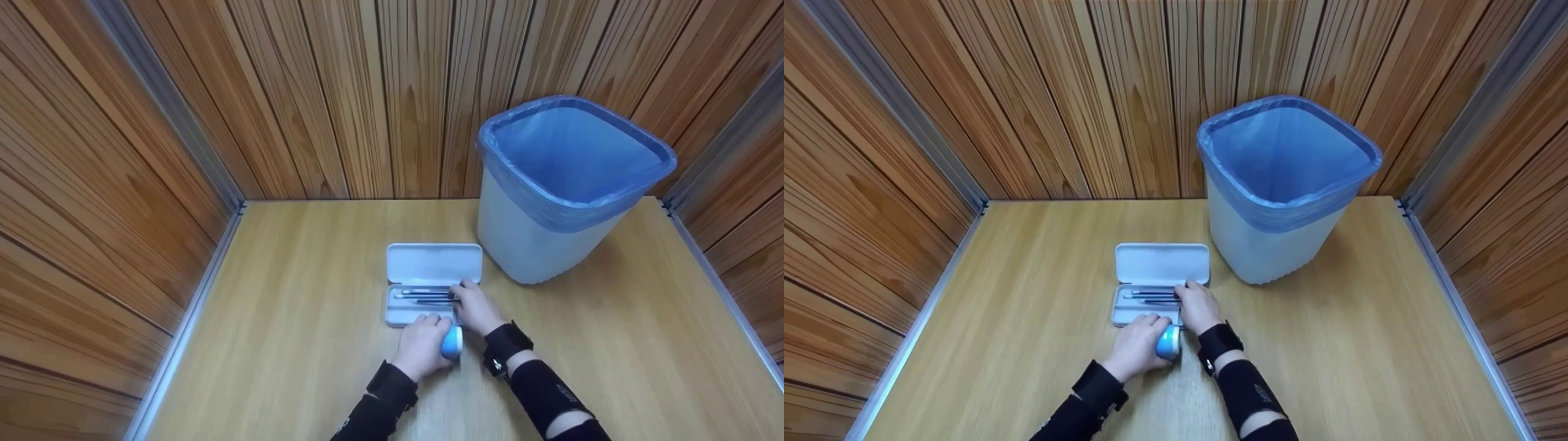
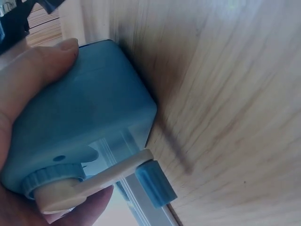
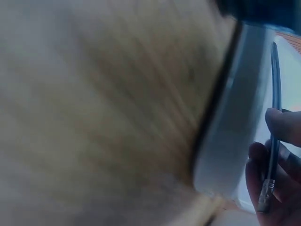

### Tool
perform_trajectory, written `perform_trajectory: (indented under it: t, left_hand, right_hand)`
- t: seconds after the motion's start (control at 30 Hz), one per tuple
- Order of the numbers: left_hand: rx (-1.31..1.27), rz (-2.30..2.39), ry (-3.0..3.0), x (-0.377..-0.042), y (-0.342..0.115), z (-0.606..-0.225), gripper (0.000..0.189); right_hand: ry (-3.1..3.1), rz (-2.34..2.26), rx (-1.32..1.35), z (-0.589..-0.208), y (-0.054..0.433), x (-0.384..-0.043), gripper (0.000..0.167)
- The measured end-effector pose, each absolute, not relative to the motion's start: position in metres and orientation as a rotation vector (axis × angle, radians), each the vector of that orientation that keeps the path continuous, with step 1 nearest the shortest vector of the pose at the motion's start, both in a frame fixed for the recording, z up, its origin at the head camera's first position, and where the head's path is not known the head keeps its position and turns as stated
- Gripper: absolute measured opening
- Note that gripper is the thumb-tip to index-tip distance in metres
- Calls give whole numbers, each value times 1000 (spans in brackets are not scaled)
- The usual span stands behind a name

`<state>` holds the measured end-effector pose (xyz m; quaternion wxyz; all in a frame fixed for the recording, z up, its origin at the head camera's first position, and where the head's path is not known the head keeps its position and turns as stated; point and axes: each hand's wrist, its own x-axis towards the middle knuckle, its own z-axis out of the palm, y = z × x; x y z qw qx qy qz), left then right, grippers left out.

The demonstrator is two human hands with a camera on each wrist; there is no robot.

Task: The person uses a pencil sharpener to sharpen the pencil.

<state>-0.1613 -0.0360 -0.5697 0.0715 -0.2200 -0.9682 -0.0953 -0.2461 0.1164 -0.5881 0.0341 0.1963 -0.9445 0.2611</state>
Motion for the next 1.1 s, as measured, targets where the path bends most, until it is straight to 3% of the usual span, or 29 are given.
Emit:
perform_trajectory:
  t: [0.67, 0.9, 1.1]
  left_hand:
    - [-624, -347, -2967, -160, -36, -569, 64]
    - [-620, -319, -2958, -160, -36, -569, 64]
    - [-595, -290, -2991, -159, -34, -566, 89]
  right_hand:
    - [-2946, 542, 588, -593, 109, -260, 2]
    - [-3025, 484, 515, -594, 106, -265, 9]
    - [-2959, 472, 514, -595, 113, -260, 11]
